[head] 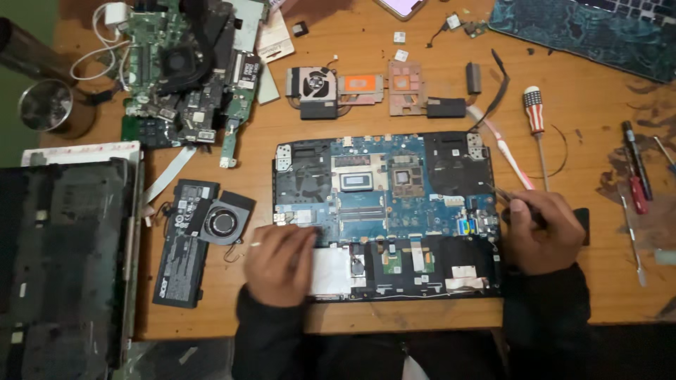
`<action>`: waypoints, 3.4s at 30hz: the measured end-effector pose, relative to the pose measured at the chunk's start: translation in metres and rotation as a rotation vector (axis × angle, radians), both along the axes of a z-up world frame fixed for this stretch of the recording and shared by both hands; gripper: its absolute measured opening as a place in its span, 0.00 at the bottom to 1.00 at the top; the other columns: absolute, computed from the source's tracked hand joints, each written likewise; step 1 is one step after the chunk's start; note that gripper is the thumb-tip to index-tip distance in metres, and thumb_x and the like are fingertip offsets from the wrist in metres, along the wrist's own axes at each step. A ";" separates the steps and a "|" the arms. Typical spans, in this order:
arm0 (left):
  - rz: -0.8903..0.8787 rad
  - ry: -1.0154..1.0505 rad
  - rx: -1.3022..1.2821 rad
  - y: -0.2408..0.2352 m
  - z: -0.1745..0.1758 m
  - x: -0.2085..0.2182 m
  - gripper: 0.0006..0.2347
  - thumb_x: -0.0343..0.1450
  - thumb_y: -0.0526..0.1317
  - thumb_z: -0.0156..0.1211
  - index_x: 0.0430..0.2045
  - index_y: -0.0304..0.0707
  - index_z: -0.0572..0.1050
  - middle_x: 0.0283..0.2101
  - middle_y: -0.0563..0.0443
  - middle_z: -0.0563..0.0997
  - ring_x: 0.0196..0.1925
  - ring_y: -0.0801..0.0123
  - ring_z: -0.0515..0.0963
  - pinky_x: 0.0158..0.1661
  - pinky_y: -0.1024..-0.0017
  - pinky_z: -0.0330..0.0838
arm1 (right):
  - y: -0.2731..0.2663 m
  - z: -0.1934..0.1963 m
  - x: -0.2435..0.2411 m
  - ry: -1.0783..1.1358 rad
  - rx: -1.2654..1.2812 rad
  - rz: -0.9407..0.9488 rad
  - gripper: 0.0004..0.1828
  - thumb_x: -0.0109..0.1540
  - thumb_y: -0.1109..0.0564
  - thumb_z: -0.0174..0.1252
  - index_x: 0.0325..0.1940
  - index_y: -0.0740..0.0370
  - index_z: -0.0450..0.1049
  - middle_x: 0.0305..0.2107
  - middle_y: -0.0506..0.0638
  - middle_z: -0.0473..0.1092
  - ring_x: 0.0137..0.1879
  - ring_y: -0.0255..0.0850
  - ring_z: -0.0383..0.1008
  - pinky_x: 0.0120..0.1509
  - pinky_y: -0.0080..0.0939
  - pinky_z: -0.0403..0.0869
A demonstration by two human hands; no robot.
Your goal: The person works on a disassembled laptop motherboard, using tweezers to handle small components and a screwdriver to secure parts. They connect ribbon cables, place a cooling assembly, and tighten screws on the motherboard.
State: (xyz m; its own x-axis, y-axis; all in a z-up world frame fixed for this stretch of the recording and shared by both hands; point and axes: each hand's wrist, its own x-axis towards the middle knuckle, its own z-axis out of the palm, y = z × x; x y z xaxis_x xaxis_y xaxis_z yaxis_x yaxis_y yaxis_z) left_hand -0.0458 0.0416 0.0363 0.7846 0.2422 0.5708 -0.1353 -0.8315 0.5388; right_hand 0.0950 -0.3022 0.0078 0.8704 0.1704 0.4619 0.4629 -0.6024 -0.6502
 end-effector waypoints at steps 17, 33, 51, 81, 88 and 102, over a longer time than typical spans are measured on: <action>-0.254 0.183 0.180 -0.027 -0.020 0.025 0.06 0.64 0.32 0.67 0.31 0.37 0.81 0.36 0.51 0.78 0.43 0.59 0.77 0.39 0.63 0.68 | -0.005 -0.006 0.004 -0.035 -0.001 0.012 0.05 0.71 0.62 0.61 0.50 0.66 0.77 0.40 0.56 0.75 0.41 0.41 0.76 0.47 0.34 0.73; -0.395 -0.416 -0.803 0.021 -0.015 -0.030 0.11 0.66 0.31 0.68 0.41 0.33 0.80 0.34 0.45 0.82 0.35 0.67 0.79 0.37 0.68 0.74 | 0.000 -0.011 0.005 0.149 0.627 0.072 0.15 0.67 0.66 0.48 0.58 0.60 0.60 0.39 0.49 0.71 0.38 0.30 0.71 0.44 0.28 0.74; -0.892 0.185 -0.018 -0.059 0.016 0.087 0.06 0.68 0.38 0.67 0.34 0.37 0.80 0.36 0.48 0.78 0.41 0.54 0.78 0.41 0.62 0.71 | 0.006 0.005 0.004 0.116 -0.192 0.396 0.22 0.49 0.60 0.74 0.47 0.59 0.80 0.43 0.57 0.72 0.50 0.52 0.71 0.55 0.45 0.71; -0.923 0.206 0.043 -0.076 -0.020 0.096 0.07 0.68 0.38 0.66 0.35 0.35 0.78 0.42 0.47 0.77 0.48 0.54 0.76 0.44 0.61 0.70 | 0.015 -0.004 -0.001 0.151 -0.087 0.345 0.18 0.51 0.63 0.72 0.44 0.57 0.79 0.42 0.57 0.69 0.51 0.50 0.72 0.57 0.44 0.71; -0.914 0.218 0.040 -0.076 -0.022 0.095 0.05 0.68 0.36 0.66 0.34 0.36 0.78 0.42 0.48 0.77 0.49 0.55 0.76 0.45 0.62 0.70 | 0.014 -0.008 0.002 0.204 -0.006 0.380 0.18 0.53 0.65 0.71 0.45 0.59 0.75 0.44 0.54 0.69 0.54 0.49 0.72 0.61 0.44 0.69; -0.929 0.238 0.012 -0.073 -0.024 0.095 0.05 0.68 0.35 0.66 0.33 0.35 0.79 0.43 0.47 0.77 0.49 0.55 0.75 0.46 0.62 0.70 | 0.021 -0.004 -0.003 0.280 -0.025 0.250 0.12 0.55 0.66 0.66 0.41 0.60 0.76 0.42 0.54 0.67 0.50 0.46 0.73 0.56 0.40 0.71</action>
